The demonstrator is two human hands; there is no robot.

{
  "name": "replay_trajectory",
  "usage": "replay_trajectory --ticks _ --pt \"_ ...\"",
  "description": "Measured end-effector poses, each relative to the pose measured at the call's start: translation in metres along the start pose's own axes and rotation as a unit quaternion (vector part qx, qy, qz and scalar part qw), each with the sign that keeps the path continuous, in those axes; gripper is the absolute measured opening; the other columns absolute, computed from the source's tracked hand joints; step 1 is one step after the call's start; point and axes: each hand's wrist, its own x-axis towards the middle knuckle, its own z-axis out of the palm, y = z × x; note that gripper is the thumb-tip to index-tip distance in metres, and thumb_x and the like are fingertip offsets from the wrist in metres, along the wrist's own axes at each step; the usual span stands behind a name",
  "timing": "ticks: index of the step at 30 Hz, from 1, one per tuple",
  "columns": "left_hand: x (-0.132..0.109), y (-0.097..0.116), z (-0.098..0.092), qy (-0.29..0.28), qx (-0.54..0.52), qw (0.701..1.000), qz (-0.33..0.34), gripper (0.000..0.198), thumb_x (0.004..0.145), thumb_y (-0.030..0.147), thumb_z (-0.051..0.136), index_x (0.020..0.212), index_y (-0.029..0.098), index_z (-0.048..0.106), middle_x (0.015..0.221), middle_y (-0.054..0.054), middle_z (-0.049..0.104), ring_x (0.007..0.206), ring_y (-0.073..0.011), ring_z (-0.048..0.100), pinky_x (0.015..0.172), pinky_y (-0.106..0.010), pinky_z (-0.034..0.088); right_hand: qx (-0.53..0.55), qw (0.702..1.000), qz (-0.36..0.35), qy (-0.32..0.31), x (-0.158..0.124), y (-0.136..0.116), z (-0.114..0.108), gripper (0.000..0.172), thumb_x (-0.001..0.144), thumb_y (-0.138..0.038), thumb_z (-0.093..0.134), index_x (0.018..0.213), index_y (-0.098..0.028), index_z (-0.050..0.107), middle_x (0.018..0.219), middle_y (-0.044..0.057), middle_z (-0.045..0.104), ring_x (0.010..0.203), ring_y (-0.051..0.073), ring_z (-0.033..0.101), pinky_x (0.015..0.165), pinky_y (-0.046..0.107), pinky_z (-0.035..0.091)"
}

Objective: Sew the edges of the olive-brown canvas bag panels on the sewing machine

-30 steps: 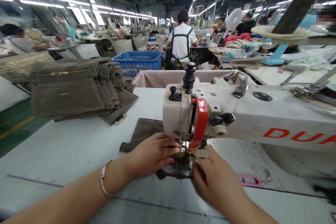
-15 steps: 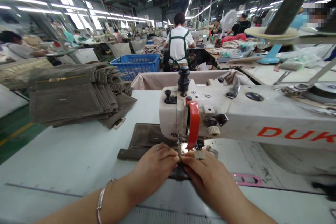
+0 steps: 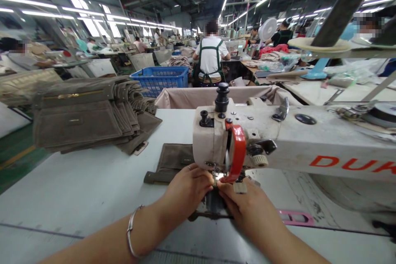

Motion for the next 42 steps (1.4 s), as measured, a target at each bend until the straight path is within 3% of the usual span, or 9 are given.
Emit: replay_trajectory --ticks 10,42 --pt "-0.0016 -0.0092 0.0071 0.022 -0.012 0.998 -0.062 0.006 0.083 0.015 0.070 0.085 0.020 0.068 0.089 -0.001 0.072 0.089 -0.0202 0.065 0.086 -0.033 0.052 -0.032 0.999 -0.007 0.016 0.0044 -0.0010 0.0012 0.024 0.081 -0.001 0.060 0.099 -0.015 0.067 0.093 0.009 0.066 0.082 0.024 0.058 0.075 0.034 0.053" --pt "0.0005 -0.0057 0.0034 0.014 -0.029 0.996 -0.085 0.011 0.079 0.010 0.073 0.084 0.020 0.070 0.089 -0.002 0.071 0.088 -0.0205 0.064 0.081 -0.033 0.052 -0.041 0.999 0.021 0.015 0.0022 -0.0029 0.0059 0.021 0.084 -0.005 0.059 0.098 -0.018 0.068 0.093 0.007 0.067 0.084 0.021 0.059 0.075 0.031 0.052"
